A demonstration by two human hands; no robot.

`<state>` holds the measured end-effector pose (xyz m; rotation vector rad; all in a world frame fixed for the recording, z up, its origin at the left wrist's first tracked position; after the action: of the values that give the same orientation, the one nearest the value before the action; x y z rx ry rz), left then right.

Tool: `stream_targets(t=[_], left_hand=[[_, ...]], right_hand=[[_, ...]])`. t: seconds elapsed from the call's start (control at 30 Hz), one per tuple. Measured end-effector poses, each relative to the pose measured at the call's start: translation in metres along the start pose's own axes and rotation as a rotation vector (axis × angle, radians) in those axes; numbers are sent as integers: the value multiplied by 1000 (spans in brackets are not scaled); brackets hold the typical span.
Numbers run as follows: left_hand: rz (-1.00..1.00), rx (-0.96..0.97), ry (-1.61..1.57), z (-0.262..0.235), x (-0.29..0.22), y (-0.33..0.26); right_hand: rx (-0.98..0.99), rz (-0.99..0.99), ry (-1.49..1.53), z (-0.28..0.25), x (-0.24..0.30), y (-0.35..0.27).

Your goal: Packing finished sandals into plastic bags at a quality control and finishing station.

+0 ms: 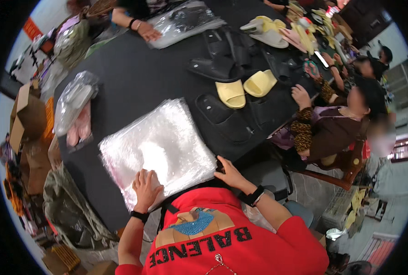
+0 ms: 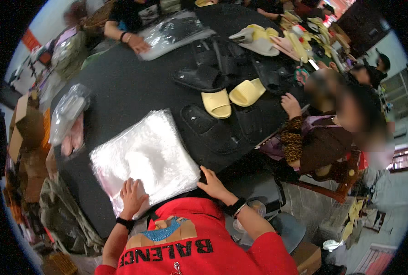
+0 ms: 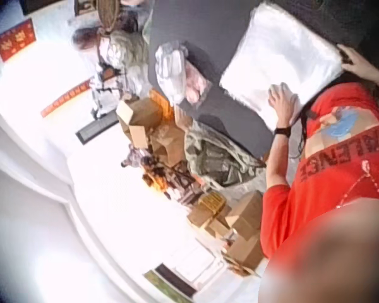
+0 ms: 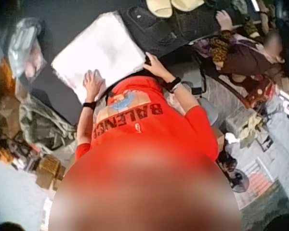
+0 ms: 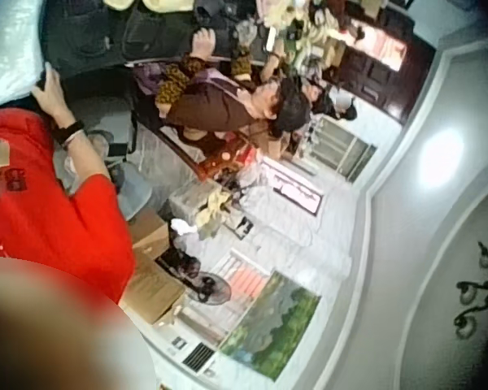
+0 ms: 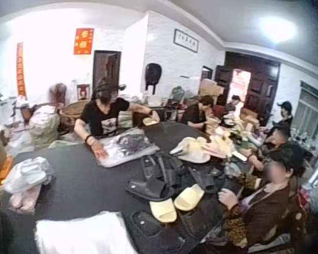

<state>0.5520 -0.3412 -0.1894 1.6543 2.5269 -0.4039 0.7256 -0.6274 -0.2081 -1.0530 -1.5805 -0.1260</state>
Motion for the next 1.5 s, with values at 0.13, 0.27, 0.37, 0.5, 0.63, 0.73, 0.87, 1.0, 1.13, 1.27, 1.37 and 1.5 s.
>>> stream_targets(t=[0.13, 0.27, 0.37, 0.5, 0.63, 0.73, 0.87, 1.0, 1.13, 1.27, 1.37, 1.5], left_hand=[[-30, 53, 16, -4, -9, 6], [-50, 26, 51, -2, -7, 8], [7, 13, 1, -5, -10, 9], [65, 30, -25, -10, 1, 6], [168, -22, -116, -34, 24, 0], [137, -123, -103, -63, 61, -24], [147, -270, -248, -87, 136, -59], [103, -398, -369, -125, 200, -85], [-168, -589, -431, -161, 285, -125], [-632, -813, -541, -140, 382, -194], [-871, -646, -664, -73, 434, -221], [-1032, -456, -866, -27, 464, -226]], right_hand=[[-90, -95, -143, -7, 16, -17], [-225, -452, -567, 1, 63, -21], [-245, -544, -505, 15, 76, -19], [-272, -586, -587, 35, 94, -14], [-336, -495, -491, 65, 97, -15], [-270, -465, -400, 110, 109, -17], [-253, -568, -617, 192, 117, -25], [-233, -523, -736, 235, 136, -38], [-234, -423, -816, 255, 123, -50], [-52, -327, -851, 271, 144, -52], [-24, -334, -837, 283, 156, -48], [31, -404, -796, 295, 179, -36]])
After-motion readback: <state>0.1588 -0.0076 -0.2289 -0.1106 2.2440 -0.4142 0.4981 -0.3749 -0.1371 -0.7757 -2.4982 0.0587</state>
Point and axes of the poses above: each hand's wrist, its own y-axis towards the middle knuckle, its own z-axis out of the palm, x = y × z, the point moved 6 cm from there along y, towards the middle knuckle, and after that the axes turned 4 degrees about y, right-handed, at the moved point
